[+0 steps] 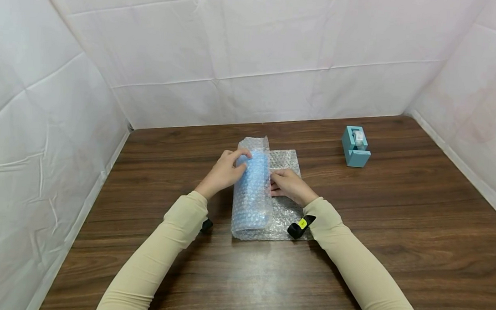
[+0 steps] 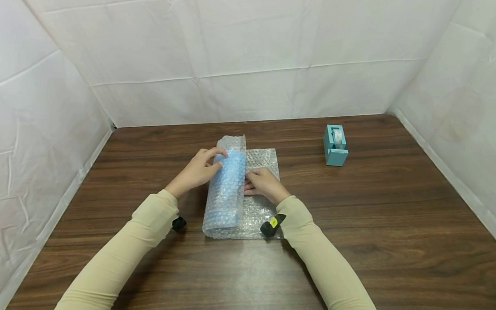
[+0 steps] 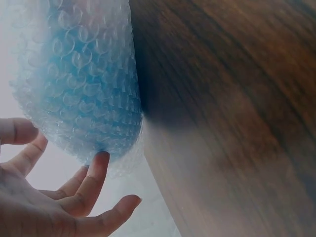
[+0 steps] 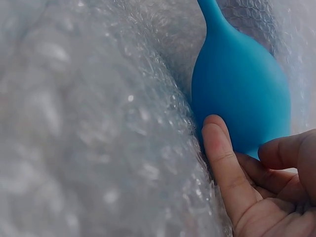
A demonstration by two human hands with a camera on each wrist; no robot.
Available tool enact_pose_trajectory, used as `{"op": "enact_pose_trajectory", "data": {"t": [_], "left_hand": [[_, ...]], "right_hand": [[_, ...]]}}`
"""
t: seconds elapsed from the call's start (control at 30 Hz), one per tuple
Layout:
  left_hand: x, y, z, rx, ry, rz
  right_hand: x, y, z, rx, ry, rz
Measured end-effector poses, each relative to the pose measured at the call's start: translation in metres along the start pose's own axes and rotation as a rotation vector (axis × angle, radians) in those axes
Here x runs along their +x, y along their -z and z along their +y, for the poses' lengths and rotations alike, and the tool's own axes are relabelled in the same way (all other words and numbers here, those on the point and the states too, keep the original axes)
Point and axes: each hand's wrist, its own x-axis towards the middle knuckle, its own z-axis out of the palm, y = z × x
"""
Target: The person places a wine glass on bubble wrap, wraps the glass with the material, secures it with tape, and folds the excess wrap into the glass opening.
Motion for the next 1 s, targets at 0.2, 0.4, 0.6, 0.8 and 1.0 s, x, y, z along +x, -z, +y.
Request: {"op": "enact_pose_trajectory", "data": {"t": [0.2, 0.4, 0.6, 0.8, 1.0], "left_hand": [[-0.0017, 0.0009, 0.0003, -0.004, -0.017, -0.026], [-0.0019, -0.0005, 0.0014, -0.003, -0.014, -0.022], [-0.0008, -0.0019, 0.0010, 0.000, -0.011, -0.011], [-0.0005, -0.0026, 0.0018, 0.010, 0.002, -0.004], [-0.0001, -0.0020, 0.0018, 0.014, 0.010, -0.005]], "right_hand": [[0.0001, 0.0006, 0.0013, -0.007, 0.010, 0.007], [-0.0009, 0.0002, 0.0010, 0.000, 0.014, 0.014], [-0.0023, 0.0003, -0.0005, 0.003, -0.002, 0.024], [-0.0039, 0.0017, -0.0034, 0.152, -0.047, 0.010], [-0.0056, 0.0037, -0.0046, 0.102, -0.050, -0.005]]}}
